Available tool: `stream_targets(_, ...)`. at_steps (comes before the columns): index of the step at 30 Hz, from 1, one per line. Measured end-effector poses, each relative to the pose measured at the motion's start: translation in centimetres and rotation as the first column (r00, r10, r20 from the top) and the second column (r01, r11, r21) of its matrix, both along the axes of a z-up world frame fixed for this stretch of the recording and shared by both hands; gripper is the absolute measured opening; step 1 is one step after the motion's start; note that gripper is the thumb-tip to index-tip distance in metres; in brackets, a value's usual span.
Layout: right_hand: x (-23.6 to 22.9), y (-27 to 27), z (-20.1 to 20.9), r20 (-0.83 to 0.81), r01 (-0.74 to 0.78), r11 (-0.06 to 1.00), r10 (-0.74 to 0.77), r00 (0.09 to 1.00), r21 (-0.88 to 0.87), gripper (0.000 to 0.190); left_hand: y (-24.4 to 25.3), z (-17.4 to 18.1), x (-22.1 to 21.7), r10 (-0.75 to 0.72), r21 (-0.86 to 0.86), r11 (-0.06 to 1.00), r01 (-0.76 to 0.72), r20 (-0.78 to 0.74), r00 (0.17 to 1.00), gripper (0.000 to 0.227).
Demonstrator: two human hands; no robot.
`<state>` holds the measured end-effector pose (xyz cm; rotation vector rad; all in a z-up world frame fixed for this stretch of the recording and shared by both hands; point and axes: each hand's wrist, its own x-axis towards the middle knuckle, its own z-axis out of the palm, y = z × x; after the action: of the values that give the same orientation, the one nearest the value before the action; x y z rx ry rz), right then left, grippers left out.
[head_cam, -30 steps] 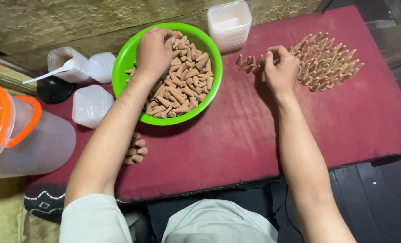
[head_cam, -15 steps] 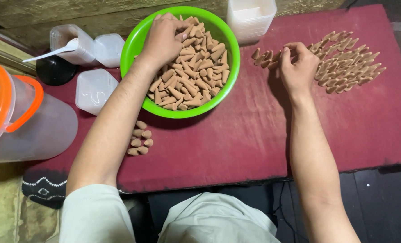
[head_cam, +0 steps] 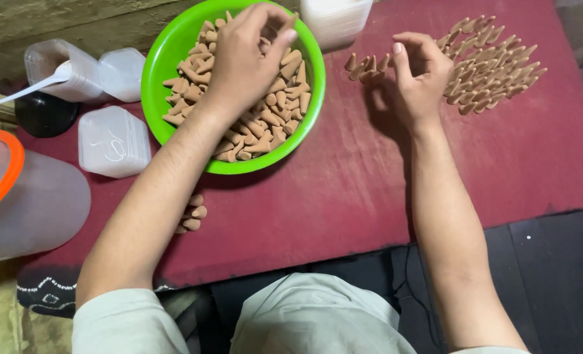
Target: The person repeatedly picks small cone-shaped clay pieces from a green bowl and places them upright in rows on a red table. The hands work continuously, transferring items one at a time and arranging them in neat lines.
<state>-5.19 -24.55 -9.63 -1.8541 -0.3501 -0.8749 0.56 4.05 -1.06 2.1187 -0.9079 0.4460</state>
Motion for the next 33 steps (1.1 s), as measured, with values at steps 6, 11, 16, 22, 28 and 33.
stream_targets(6,-1.8,2.1,1.2,-0.021,-0.21,0.964,0.216,0.976,0.165,0.032,-4.6,-0.3,-3.3,-0.202,-0.055,0.978,0.203,0.035,0.979,0.021)
stream_targets(11,-2.4,3.0,2.4,-0.003,-0.221,0.967,0.223,0.975,0.126,0.015,-5.7,-1.8,-3.4,-0.247,-0.041,0.968,0.246,-0.011,0.969,0.019)
stream_targets(16,-2.6,3.0,2.5,0.003,-0.247,0.967,0.247,0.969,0.065,0.017,-6.2,-2.4,-3.8,-0.217,-0.01,0.976,0.217,0.016,0.976,0.019)
stream_targets(22,-2.6,3.3,2.4,0.006,-0.274,0.96,0.274,0.962,0.062,0.014,-5.9,-2.4,-4.6,-0.224,-0.084,0.971,0.224,0.013,0.975,0.019)
stream_targets(28,-2.8,3.6,2.2,0.005,-0.349,0.937,0.349,0.937,-0.013,0.009,-4.4,-1.3,-5.2,-0.166,-0.007,0.986,0.166,-0.004,0.986,0.016)
stream_targets(33,-2.5,2.9,2.8,0.145,-0.1,0.992,0.088,0.985,0.08,0.008,-0.9,-0.6,-4.5,-0.052,0.09,0.995,0.043,0.091,0.994,0.018)
